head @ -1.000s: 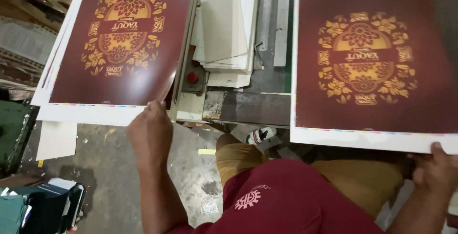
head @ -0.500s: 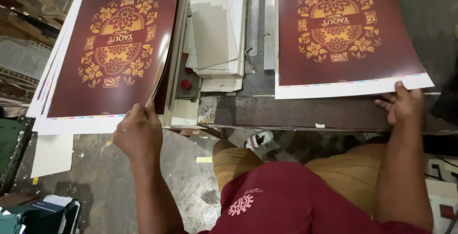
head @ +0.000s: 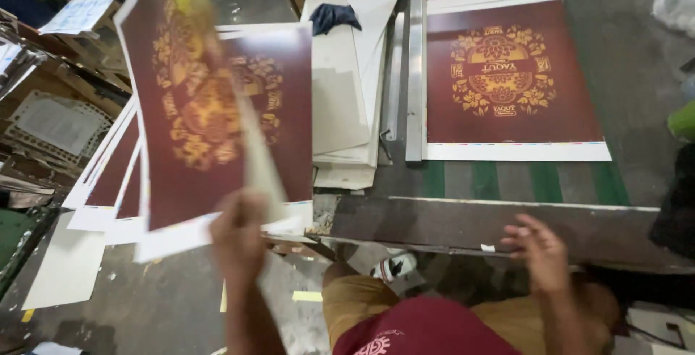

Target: Feeding printed sheets one by one into a finishing machine for lamination or processing.

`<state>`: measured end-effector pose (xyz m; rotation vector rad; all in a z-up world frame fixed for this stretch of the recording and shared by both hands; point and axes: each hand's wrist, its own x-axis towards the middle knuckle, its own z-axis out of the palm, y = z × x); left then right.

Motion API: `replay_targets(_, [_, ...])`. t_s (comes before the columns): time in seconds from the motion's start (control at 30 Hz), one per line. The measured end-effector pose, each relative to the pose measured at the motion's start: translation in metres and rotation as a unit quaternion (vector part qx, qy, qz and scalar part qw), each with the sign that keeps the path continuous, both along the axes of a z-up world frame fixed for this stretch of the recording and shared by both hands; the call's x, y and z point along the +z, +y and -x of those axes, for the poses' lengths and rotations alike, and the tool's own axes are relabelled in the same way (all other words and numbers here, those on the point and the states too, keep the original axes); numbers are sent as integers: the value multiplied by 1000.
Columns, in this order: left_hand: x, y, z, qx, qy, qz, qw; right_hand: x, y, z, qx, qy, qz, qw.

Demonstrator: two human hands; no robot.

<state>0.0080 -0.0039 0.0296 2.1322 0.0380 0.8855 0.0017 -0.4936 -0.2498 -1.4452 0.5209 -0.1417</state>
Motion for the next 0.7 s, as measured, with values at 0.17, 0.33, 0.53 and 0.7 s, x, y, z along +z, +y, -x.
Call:
replay_targets(0.17, [-37, -131, -6, -178, -16, 29, 984, 73, 109, -2, 300, -138, 143, 933])
replay_targets(0.33, [-54, -195, 13, -288, -21, 33, 957, 25, 143, -1, 320, -259, 209, 887])
replay_targets(0.53, [-23, -169, 25, -377, -54, -93, 920, 41, 102, 9, 98, -212, 22, 972])
replay_targets(0.7, [-44, -87, 12, -215, -81, -206, 951, -2, -12, 40, -75, -166, -126, 975])
